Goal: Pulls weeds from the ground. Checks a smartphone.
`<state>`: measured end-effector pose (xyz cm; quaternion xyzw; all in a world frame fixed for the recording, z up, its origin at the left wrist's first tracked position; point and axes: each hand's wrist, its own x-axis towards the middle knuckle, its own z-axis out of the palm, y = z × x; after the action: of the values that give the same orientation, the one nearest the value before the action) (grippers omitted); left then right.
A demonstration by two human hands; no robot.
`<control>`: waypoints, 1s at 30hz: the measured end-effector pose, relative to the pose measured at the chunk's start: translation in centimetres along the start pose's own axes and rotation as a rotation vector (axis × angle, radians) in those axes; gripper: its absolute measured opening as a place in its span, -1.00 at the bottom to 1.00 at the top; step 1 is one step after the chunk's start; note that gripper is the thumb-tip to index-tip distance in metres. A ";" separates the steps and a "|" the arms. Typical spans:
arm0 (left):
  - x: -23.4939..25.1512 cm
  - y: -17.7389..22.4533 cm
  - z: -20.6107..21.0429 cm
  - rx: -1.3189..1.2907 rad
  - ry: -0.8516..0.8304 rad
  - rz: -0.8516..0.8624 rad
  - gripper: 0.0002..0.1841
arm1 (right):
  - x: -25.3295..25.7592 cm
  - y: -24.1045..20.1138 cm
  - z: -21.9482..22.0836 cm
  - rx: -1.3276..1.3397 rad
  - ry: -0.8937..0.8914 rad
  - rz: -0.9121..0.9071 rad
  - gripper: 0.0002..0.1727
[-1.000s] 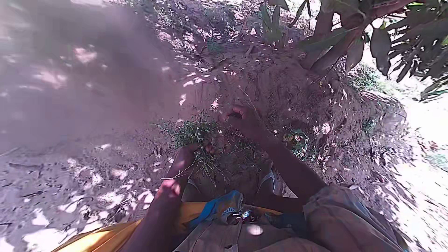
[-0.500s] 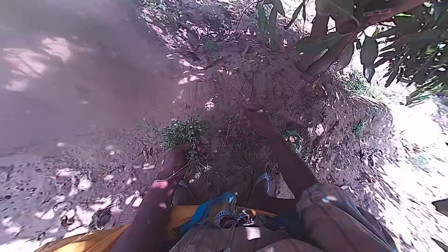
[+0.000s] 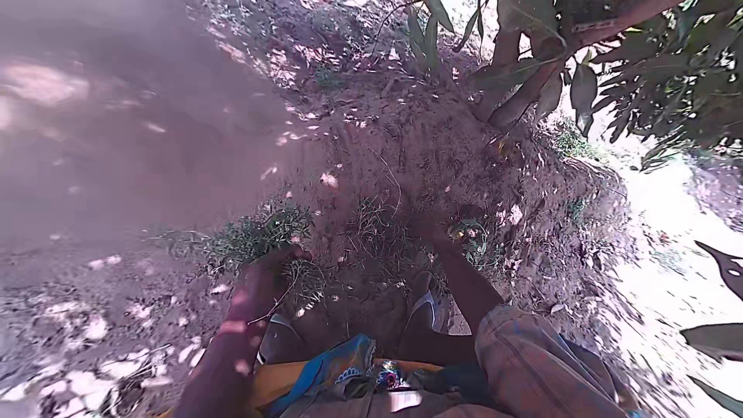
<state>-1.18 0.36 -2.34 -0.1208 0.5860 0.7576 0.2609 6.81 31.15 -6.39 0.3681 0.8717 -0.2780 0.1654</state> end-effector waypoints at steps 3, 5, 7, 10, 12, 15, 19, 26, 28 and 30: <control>-0.2 0.2 0.3 0.033 -0.006 -0.035 -0.67 | 0.8 0.9 -2.8 0.413 0.247 -0.123 -0.67; -0.2 0.0 0.4 0.054 0.008 -0.033 -0.68 | 0.2 0.3 -5.5 0.686 0.306 -0.204 -0.70; 0.1 -0.2 0.0 0.061 0.009 -0.022 -0.73 | -0.3 -0.1 -7.6 0.833 0.291 -0.295 -0.67; 0.2 -0.1 -0.1 0.044 0.003 -0.038 -0.72 | -1.0 -0.7 -8.5 0.853 0.184 -0.437 -0.65; 0.1 0.2 0.0 0.048 -0.021 -0.045 -0.69 | -1.9 -2.3 -8.0 0.797 0.086 -0.578 -0.67; 0.2 0.3 0.4 -0.023 -0.007 -0.025 -0.69 | -4.3 -6.2 -6.0 0.595 -0.132 -0.767 -0.68; 0.0 0.4 -0.1 -0.054 -0.020 -0.036 -0.71 | -7.0 -10.5 -1.7 0.361 -0.506 -0.854 -0.70; -1.3 1.0 0.1 0.055 0.010 0.005 -0.82 | -8.5 -12.2 1.5 0.244 -0.687 -0.804 -0.74; -1.6 1.0 -0.1 0.145 -0.037 0.028 -0.81 | -8.6 -12.2 1.6 0.274 -0.685 -0.764 -0.75; -2.0 0.9 -1.1 0.390 -0.172 0.105 -0.78 | -8.8 -12.3 1.8 0.280 -0.702 -0.707 -0.73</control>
<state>-0.17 -1.33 -0.91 0.0278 0.7024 0.6500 0.2886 3.88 18.10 0.98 -0.0457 0.7893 -0.5375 0.2932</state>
